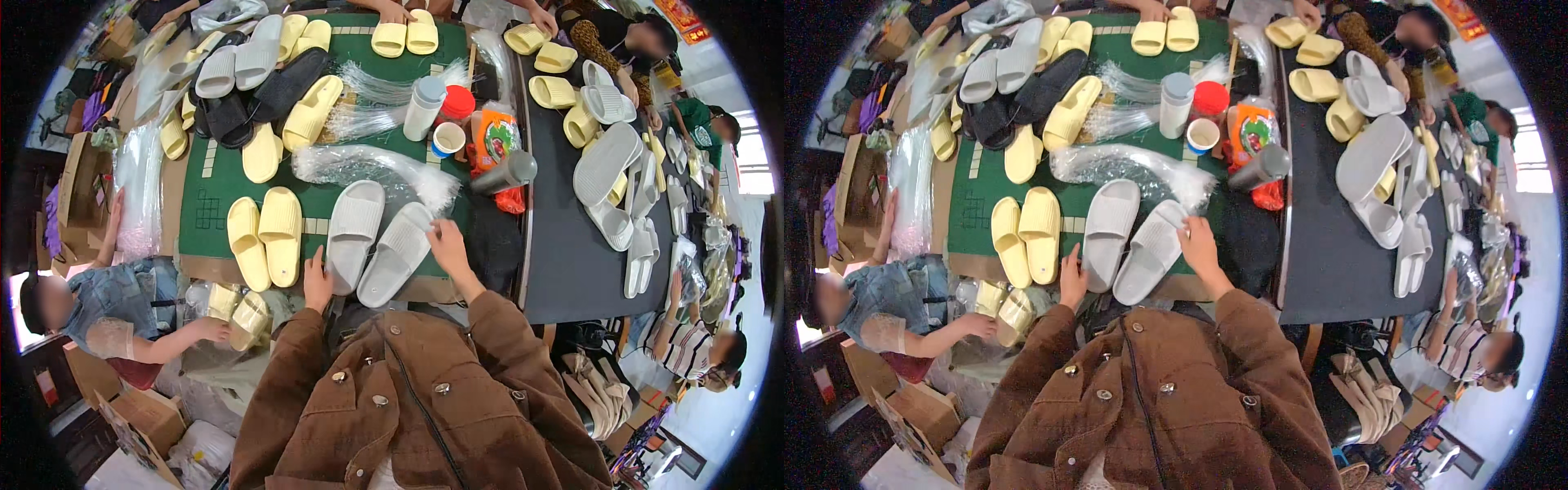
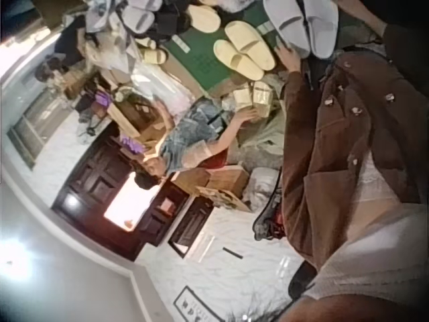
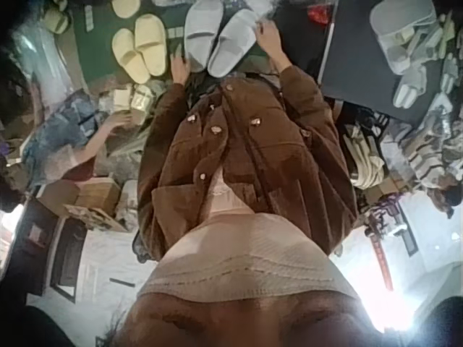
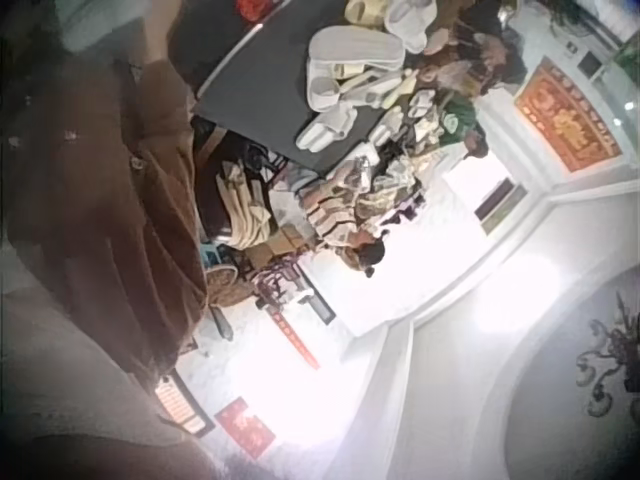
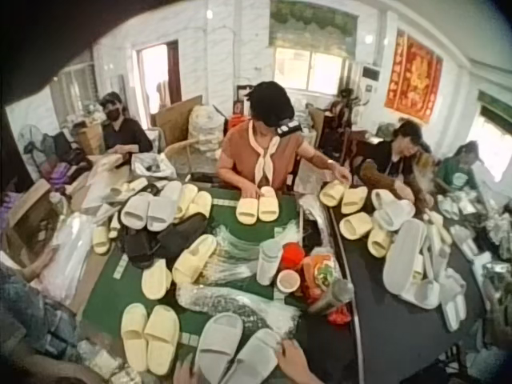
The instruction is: The person assembles slipper sandals by hand at a workbench. They pick up slipper soles and straps, align them, and press them together to form pairs. The person handles yellow, white, and black slipper components, placing finished pairs on the table while other workers perform similar tasks nearby.
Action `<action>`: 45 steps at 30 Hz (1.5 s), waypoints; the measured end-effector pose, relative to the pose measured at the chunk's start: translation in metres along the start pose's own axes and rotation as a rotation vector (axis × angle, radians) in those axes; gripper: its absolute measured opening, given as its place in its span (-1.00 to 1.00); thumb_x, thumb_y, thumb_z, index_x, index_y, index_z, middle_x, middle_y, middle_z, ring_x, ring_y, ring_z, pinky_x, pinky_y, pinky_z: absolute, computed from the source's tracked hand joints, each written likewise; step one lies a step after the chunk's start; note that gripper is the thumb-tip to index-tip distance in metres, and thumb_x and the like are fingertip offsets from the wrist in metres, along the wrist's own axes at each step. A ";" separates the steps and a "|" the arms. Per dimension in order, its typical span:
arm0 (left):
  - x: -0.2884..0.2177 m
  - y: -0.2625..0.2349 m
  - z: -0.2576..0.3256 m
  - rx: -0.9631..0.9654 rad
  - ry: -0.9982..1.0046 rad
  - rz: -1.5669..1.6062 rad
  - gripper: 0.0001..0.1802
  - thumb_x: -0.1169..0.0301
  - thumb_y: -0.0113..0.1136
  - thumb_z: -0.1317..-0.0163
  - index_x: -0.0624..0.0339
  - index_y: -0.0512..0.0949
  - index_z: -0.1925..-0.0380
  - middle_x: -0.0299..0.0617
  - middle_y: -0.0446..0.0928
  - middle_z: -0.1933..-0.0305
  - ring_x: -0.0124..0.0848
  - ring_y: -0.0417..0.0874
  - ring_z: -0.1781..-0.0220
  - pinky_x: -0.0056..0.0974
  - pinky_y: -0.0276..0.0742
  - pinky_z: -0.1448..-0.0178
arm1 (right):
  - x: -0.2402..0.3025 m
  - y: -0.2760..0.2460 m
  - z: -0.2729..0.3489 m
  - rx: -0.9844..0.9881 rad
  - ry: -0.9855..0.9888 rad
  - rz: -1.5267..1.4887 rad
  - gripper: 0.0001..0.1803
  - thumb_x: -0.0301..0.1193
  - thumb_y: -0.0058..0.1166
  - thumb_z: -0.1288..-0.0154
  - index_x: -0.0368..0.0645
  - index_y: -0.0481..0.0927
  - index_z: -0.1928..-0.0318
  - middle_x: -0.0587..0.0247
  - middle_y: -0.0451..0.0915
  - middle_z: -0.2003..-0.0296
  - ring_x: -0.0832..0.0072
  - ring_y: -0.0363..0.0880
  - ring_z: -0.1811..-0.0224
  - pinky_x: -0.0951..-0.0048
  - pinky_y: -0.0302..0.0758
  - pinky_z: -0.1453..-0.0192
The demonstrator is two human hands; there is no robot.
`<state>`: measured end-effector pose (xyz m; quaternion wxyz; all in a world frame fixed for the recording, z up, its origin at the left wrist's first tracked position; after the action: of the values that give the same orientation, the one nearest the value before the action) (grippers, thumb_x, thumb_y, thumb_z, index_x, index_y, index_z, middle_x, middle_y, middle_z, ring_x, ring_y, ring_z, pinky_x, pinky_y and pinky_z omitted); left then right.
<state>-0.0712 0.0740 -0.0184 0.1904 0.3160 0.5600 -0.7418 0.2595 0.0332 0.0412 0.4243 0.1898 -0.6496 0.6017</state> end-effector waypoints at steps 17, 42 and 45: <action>0.018 -0.002 0.006 0.025 -0.137 0.018 -0.40 0.59 -0.02 -0.05 0.23 0.29 -0.19 0.04 0.35 0.27 -0.06 0.42 0.25 -0.11 0.37 0.10 | -0.017 0.071 0.021 0.296 0.156 -0.140 -0.16 -0.41 0.18 -0.08 -0.18 0.03 -0.34 -0.12 0.33 -0.09 0.12 0.42 -0.09 0.20 0.40 -0.10; 0.004 0.026 0.033 0.044 -0.157 0.001 -0.24 0.54 -0.04 -0.11 0.09 0.00 -0.36 0.23 0.32 0.05 0.18 0.43 0.09 0.01 0.37 -0.01 | 0.014 -0.038 -0.020 -0.279 0.281 -1.241 -0.64 -0.33 -0.18 -0.43 -0.31 0.29 -0.11 -0.04 0.45 -0.07 0.25 0.48 -0.11 0.36 0.43 -0.21; -0.001 0.023 0.033 0.027 -0.138 0.002 -0.22 0.55 -0.03 -0.11 0.10 -0.02 -0.37 0.24 0.31 0.04 0.19 0.43 0.08 0.01 0.38 -0.01 | -0.083 0.018 0.004 -0.315 0.618 -1.080 -0.62 -0.32 -0.21 -0.42 -0.32 0.29 -0.11 -0.05 0.53 0.03 0.28 0.59 0.10 0.43 0.56 0.07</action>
<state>-0.0642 0.0360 -0.0283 0.2252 0.2671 0.5351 -0.7692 0.2918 0.0114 -0.0344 0.8581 0.2432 -0.3908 0.2274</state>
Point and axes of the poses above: each hand's wrist, its own z-axis away from the middle knuckle, its own y-axis out of the palm, x = y × z, the point moved 8 cm from there along -z, towards the middle knuckle
